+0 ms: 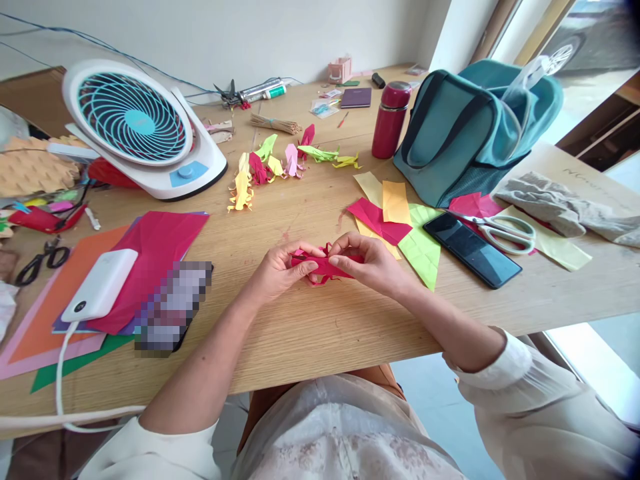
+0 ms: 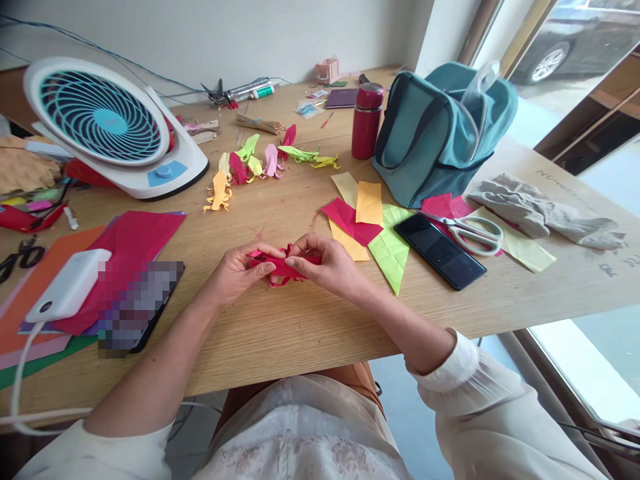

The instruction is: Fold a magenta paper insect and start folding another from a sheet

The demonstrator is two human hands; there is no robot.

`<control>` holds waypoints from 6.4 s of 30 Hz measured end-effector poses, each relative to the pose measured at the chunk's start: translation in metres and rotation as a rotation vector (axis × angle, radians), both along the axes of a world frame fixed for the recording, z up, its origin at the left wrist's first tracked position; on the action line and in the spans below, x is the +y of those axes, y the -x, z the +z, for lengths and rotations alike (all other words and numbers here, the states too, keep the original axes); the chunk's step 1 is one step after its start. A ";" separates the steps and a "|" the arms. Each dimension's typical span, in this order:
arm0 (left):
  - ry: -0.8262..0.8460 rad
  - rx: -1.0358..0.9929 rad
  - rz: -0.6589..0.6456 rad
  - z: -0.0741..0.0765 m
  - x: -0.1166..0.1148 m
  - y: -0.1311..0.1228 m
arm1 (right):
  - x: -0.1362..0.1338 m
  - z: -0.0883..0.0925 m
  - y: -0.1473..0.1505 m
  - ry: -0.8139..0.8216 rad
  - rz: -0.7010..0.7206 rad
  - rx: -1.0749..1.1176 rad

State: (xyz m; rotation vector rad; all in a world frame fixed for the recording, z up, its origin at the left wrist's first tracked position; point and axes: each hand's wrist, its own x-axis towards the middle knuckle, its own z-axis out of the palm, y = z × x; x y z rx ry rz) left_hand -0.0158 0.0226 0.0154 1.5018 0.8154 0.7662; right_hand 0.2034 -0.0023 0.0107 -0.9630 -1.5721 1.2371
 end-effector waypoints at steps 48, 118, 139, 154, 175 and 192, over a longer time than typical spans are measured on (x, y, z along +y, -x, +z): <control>-0.097 0.039 0.154 0.003 -0.008 -0.008 | -0.010 -0.001 0.003 -0.535 -0.074 -0.396; -0.829 0.333 0.333 0.011 -0.021 -0.012 | -0.010 -0.002 0.011 -0.140 -0.051 -0.028; -1.285 0.523 0.402 0.013 -0.028 -0.006 | -0.015 0.000 0.012 -0.493 -0.158 -0.109; -0.955 0.397 0.317 0.014 -0.025 -0.015 | -0.015 -0.001 0.012 -0.490 -0.169 -0.149; -0.655 0.233 0.329 0.008 -0.023 -0.019 | -0.014 -0.003 0.015 -0.427 -0.170 -0.143; -1.071 0.395 0.372 0.005 -0.022 -0.014 | -0.005 -0.014 0.019 0.089 0.011 0.266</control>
